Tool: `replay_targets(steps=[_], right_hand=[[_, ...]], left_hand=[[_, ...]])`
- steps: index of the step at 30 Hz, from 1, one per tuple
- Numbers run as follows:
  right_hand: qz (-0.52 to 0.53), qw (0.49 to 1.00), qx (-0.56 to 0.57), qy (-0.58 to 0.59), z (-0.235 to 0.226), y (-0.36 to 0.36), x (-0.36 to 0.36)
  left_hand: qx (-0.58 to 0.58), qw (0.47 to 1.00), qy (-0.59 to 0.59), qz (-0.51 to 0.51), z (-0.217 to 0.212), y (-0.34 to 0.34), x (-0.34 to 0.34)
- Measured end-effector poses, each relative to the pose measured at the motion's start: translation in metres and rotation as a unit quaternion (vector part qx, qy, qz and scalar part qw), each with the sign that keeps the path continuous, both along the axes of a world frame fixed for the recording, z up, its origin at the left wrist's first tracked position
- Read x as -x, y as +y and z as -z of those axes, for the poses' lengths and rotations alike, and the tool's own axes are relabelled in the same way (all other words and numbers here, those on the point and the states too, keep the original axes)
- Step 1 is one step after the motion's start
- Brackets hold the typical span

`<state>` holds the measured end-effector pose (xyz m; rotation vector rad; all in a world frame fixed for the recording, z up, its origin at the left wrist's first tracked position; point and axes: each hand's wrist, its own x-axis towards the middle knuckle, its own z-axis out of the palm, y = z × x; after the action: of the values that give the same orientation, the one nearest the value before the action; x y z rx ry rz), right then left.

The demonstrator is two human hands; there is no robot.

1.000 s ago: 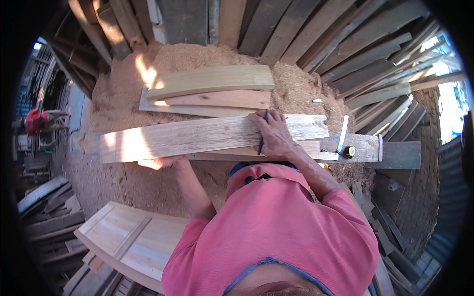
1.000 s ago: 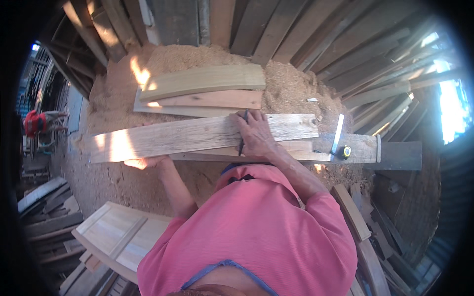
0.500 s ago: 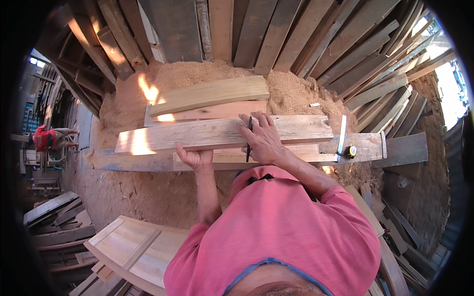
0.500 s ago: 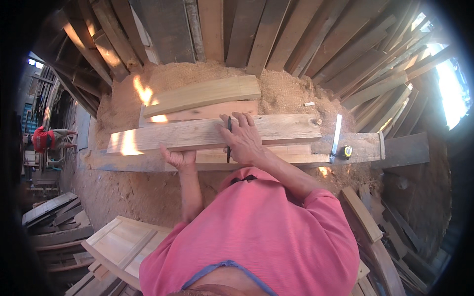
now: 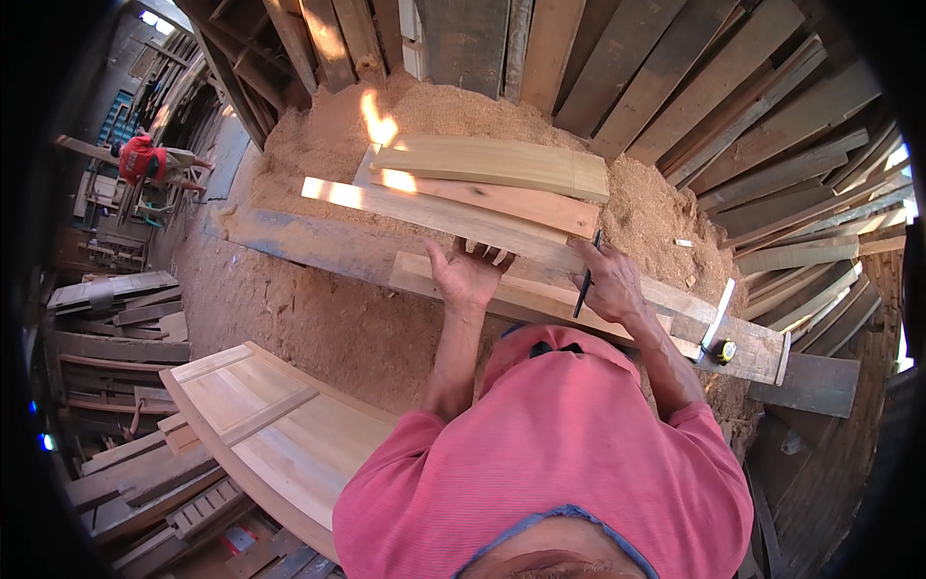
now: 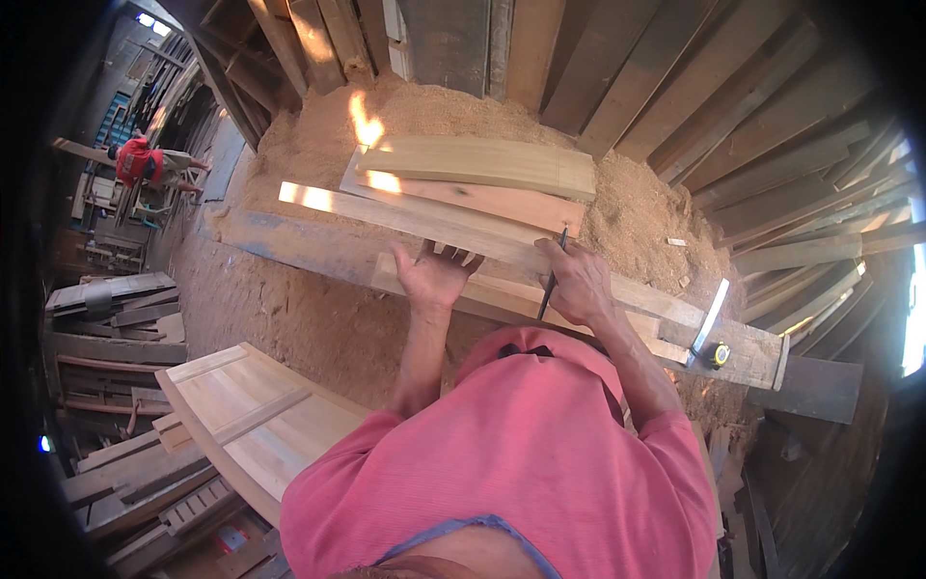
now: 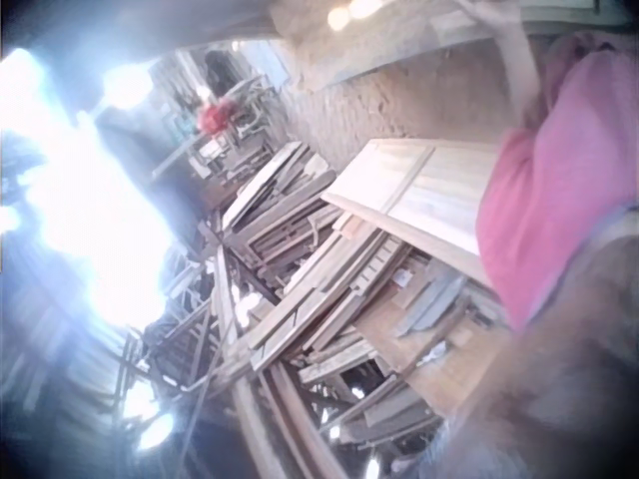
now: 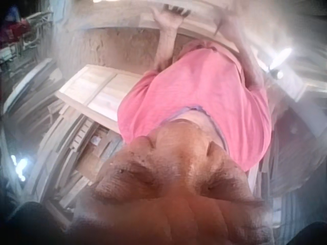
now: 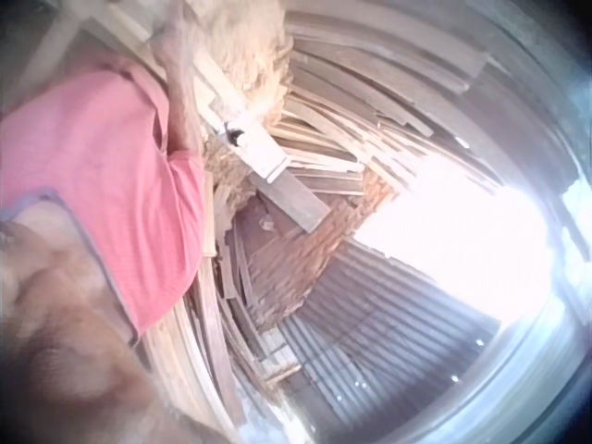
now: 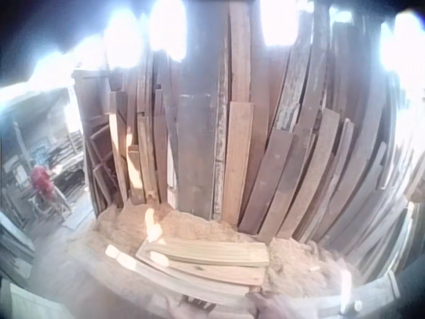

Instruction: The person selects a wooden plank from a stack, places it on a workbench, and uses a tape measure and pencil to mark measurements. They then use a square ruler to draw straight lines on the plank. The person repeats this process with another plank, measuring and marking it similarly.

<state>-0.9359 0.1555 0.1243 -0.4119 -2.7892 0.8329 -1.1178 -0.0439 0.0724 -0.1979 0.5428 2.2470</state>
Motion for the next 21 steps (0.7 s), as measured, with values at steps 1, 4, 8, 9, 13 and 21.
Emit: replay_targets(steps=[1,4,8,9,13,21], right_hand=[[0.002,1.000,-0.003,-0.030,-0.002,-0.001,0.001],[0.019,0.996,0.039,-0.079,-0.007,-0.004,0.002],[0.001,0.997,0.075,-0.035,-0.010,0.003,0.002],[-0.002,0.995,0.091,-0.043,-0.011,0.006,0.001],[-0.019,0.985,0.165,-0.050,-0.011,0.015,0.000],[-0.041,0.978,0.136,-0.152,0.006,0.017,0.006]], left_hand=[[0.010,1.000,-0.004,-0.010,0.001,-0.001,-0.001],[0.065,0.997,-0.017,-0.034,0.011,-0.001,-0.002],[0.127,0.991,0.047,-0.020,0.035,-0.010,0.002],[0.142,0.987,0.069,-0.003,0.041,-0.014,0.004],[0.152,0.987,0.043,0.021,0.052,-0.024,0.005],[0.131,0.983,0.127,-0.008,0.047,-0.023,-0.013]])
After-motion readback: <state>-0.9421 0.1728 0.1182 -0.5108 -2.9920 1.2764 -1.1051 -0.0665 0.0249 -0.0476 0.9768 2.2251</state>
